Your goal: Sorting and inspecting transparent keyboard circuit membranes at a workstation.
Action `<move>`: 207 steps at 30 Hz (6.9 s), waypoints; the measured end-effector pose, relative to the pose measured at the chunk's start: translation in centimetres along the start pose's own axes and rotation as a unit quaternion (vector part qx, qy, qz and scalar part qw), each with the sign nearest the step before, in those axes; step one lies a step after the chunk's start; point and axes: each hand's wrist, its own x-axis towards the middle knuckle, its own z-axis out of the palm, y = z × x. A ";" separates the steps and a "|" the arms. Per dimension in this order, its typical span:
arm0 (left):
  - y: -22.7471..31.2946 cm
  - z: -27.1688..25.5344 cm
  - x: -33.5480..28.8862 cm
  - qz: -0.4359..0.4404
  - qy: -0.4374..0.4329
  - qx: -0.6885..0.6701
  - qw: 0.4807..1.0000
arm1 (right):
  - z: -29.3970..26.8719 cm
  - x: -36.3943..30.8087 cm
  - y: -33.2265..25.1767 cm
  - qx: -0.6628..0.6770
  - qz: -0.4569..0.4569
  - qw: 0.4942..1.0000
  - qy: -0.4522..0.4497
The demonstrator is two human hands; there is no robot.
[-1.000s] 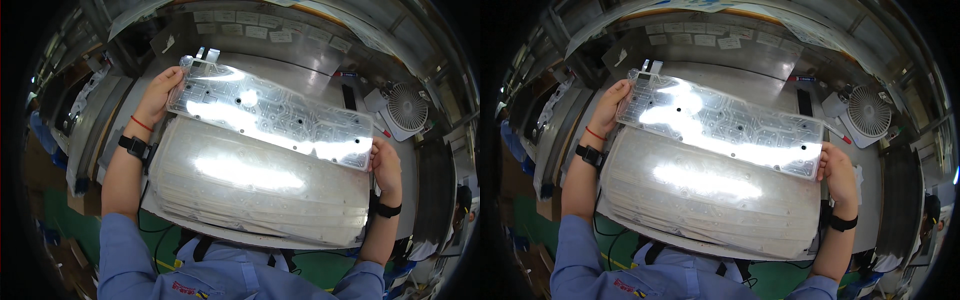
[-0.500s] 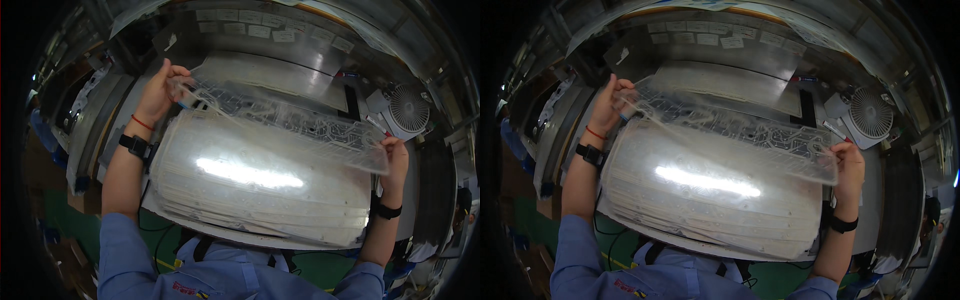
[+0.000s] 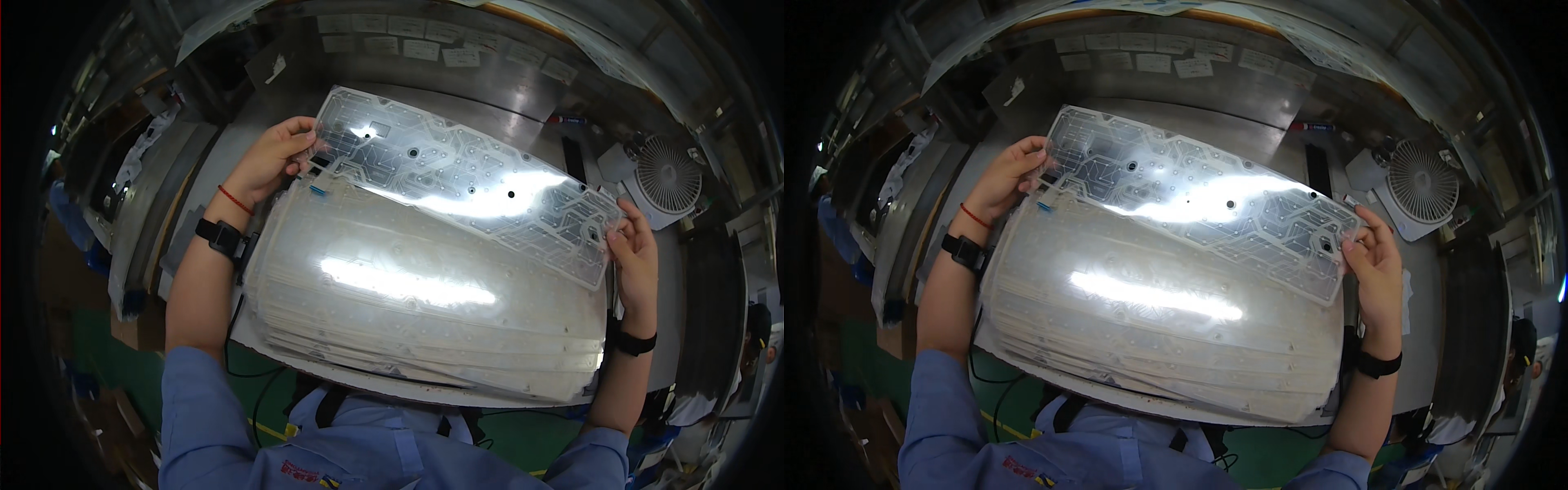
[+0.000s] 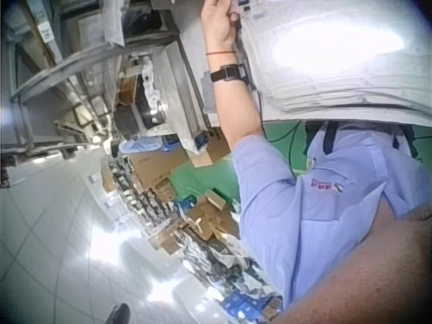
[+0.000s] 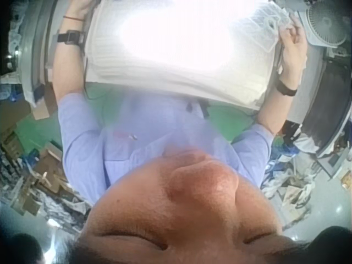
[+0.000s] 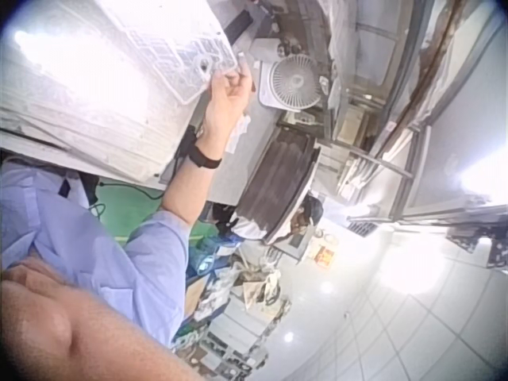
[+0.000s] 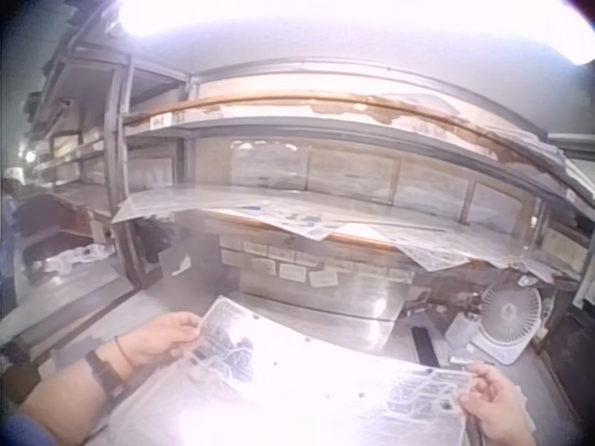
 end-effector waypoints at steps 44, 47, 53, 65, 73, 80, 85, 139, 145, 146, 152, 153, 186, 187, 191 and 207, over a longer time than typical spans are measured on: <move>-0.1 -0.7 -0.2 0.015 -0.087 -0.137 0.987 | -0.6 -0.2 1.2 -0.138 -0.097 0.985 0.025; -0.1 -0.5 -0.7 0.043 -0.102 -0.095 0.989 | -0.8 0.0 1.5 -0.119 -0.082 0.989 0.043; 0.3 0.0 -0.7 0.042 -0.081 -0.050 0.995 | -0.9 0.1 1.5 -0.129 -0.053 0.990 0.028; -0.2 0.1 -0.5 0.095 -0.017 -0.030 0.995 | -0.2 0.0 1.2 -0.114 -0.065 0.991 0.016; 0.5 0.5 -0.7 0.038 -0.062 0.094 0.993 | -0.7 0.3 1.5 -0.091 -0.054 0.993 0.043; -0.7 -0.7 0.2 0.061 0.007 -0.018 0.998 | 0.1 0.4 1.0 0.045 -0.028 0.996 0.067; 0.5 1.4 -0.4 0.030 0.058 -0.055 0.996 | -1.0 0.5 1.8 0.011 -0.033 0.999 0.037; -0.2 -0.4 -0.3 0.013 0.049 -0.027 0.998 | 0.0 -0.7 0.4 -0.167 0.003 0.983 -0.073; -0.4 -0.5 -0.2 0.008 0.015 -0.024 1.000 | -0.2 -0.4 0.7 -0.178 -0.039 0.982 -0.040; -0.4 -0.4 -0.2 0.008 0.014 -0.024 1.000 | -0.2 -0.5 0.7 -0.167 -0.047 0.985 -0.024; 0.6 0.5 -0.9 0.020 -0.036 -0.120 0.992 | -0.5 -0.2 1.4 -0.131 -0.073 0.988 0.030; 0.5 0.3 -0.9 0.028 -0.061 -0.109 0.992 | -0.6 -0.1 1.4 -0.125 -0.069 0.989 0.032; 0.0 -0.5 -0.5 0.142 0.061 -0.171 0.973 | -1.4 0.3 1.5 0.034 -0.068 0.994 0.077; -0.4 -1.0 0.0 0.165 0.032 -0.097 0.981 | -1.9 0.4 1.8 0.009 -0.078 0.995 0.059; 0.3 -0.3 -0.4 0.123 -0.014 -0.066 0.990 | 0.2 0.0 0.3 0.014 -0.083 0.994 0.062; 0.1 -0.2 -0.4 0.017 -0.018 -0.018 1.000 | -0.4 0.1 0.9 0.040 -0.062 0.997 0.033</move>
